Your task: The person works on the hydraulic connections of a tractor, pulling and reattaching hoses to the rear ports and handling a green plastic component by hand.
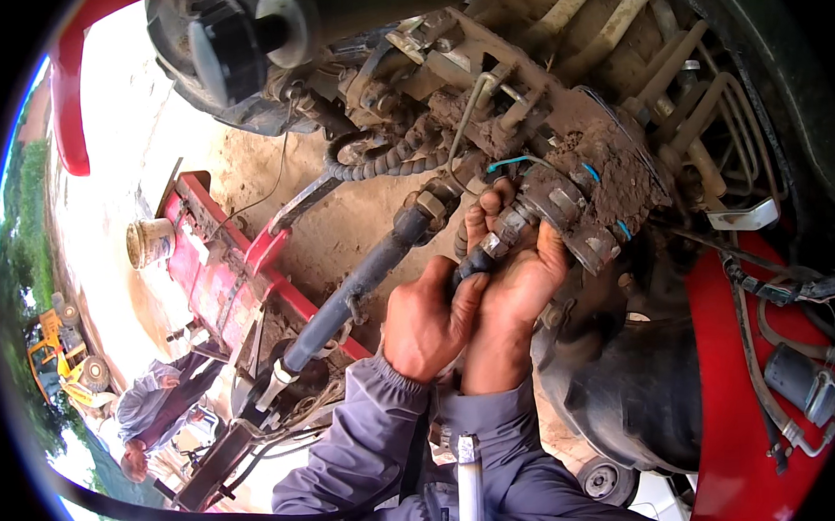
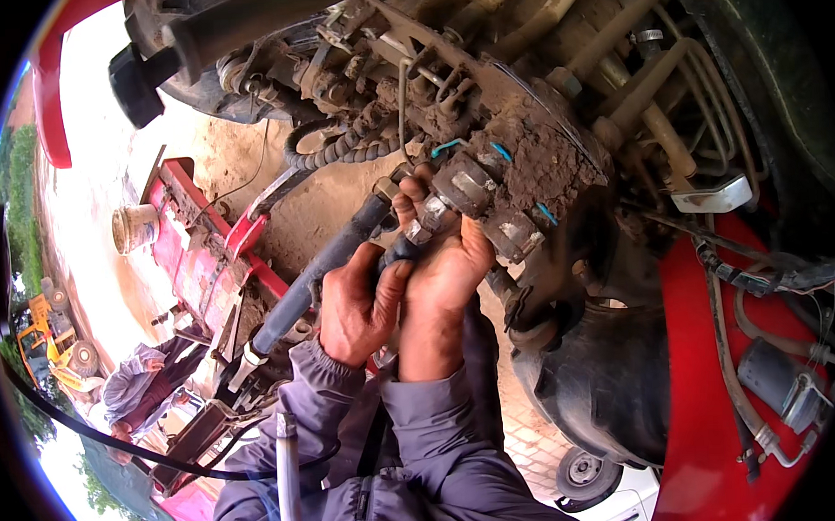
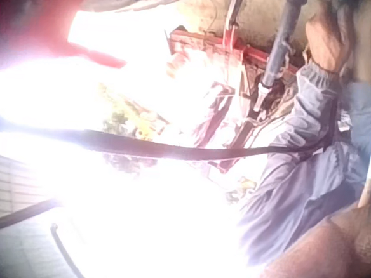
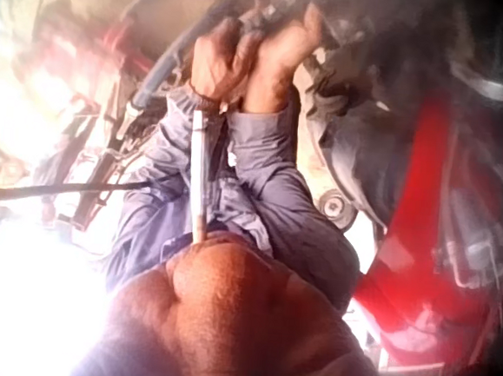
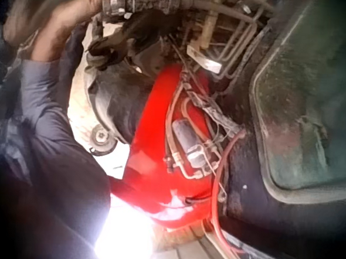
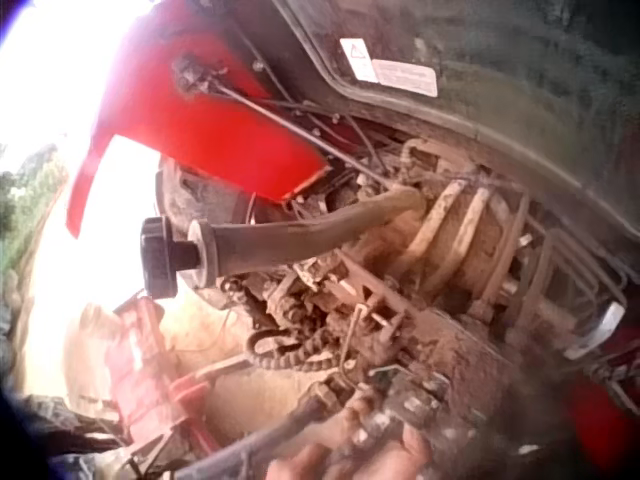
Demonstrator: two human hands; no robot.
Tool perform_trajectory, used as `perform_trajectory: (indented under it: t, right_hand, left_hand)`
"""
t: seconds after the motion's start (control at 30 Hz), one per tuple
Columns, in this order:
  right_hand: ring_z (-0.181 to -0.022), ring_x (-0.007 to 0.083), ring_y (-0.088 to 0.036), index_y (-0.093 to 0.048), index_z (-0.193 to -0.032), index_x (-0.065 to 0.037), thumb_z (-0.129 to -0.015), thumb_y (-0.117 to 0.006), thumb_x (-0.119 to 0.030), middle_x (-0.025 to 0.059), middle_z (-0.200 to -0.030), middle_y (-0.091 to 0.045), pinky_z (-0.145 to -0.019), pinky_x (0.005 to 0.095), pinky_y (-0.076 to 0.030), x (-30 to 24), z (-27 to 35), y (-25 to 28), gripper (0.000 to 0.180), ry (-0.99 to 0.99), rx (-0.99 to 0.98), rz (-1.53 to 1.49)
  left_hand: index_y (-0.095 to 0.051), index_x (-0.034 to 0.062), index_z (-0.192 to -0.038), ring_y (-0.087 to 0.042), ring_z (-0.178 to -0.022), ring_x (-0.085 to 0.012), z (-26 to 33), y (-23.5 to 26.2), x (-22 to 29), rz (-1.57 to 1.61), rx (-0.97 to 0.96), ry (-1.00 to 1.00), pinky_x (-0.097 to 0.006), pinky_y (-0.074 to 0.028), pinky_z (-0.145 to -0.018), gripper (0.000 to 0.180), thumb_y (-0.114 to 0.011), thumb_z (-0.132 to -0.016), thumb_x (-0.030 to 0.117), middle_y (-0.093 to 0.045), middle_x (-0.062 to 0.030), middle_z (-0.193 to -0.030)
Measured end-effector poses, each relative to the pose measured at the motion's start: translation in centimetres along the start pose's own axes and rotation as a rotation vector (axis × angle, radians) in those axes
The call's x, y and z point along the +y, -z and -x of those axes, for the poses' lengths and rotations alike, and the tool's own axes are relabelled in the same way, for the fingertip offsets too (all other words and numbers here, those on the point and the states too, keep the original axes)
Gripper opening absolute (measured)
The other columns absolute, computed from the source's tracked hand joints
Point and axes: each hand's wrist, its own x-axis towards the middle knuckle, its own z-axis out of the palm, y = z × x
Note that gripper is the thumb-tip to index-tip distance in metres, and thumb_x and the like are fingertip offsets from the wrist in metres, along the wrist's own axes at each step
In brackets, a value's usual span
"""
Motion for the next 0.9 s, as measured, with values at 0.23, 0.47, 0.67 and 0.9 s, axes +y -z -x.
perform_trajectory:
  t: [0.23,0.47,0.67,0.9]
  right_hand:
    - [-0.108,0.029,-0.061,-0.046,-0.133,-0.002,-0.095,-0.049,-0.043,0.0172,-0.125,-0.058,-0.092,0.0438,-0.05,0.1,-0.3,0.6,0.057,0.008,-0.038,0.041]
    - [-0.111,0.0298,-0.059,-0.051,-0.129,-0.007,-0.093,-0.052,-0.044,0.0192,-0.126,-0.057,-0.094,0.0413,-0.047,-0.1,-0.4,0.5,0.051,-0.005,0.011,0.041]
    - [-0.111,0.0304,-0.059,-0.052,-0.128,-0.004,-0.093,-0.052,-0.043,0.0199,-0.126,-0.057,-0.094,0.0406,-0.047,-0.2,-0.5,0.6,0.052,0.001,-0.039,0.031]
    - [-0.117,0.0338,-0.056,-0.052,-0.12,0.004,-0.093,-0.053,-0.038,0.0203,-0.119,-0.062,-0.099,0.0503,-0.042,1.4,-0.9,0.5,0.05,-0.078,-0.119,-0.095]
  left_hand:
    - [-0.05,-0.0004,-0.081,-0.057,-0.059,-0.0466,-0.7,0.5,-0.7,0.001,-0.029,-0.116,-0.047,-0.045,-0.05,0.037,-0.064,-0.089,0.033,-0.054,-0.0267,-0.06]
    - [-0.053,-0.002,-0.082,-0.05,-0.057,-0.0467,0.2,-0.2,-0.9,0.003,0.031,-0.117,-0.045,-0.039,-0.05,0.036,-0.062,-0.092,0.031,-0.05,-0.0255,-0.06]
    - [-0.051,-0.0003,-0.075,-0.057,-0.052,-0.0413,-0.2,0.2,-1.6,-0.015,0.015,-0.191,-0.043,-0.044,-0.049,0.035,-0.066,-0.088,0.029,-0.053,-0.0227,-0.056]
    - [-0.056,-0.0013,-0.085,-0.063,-0.062,-0.0418,8.1,4.5,-7.7,0.017,0.231,0.123,-0.045,-0.047,-0.055,0.031,-0.065,-0.088,0.028,-0.058,-0.0241,-0.063]
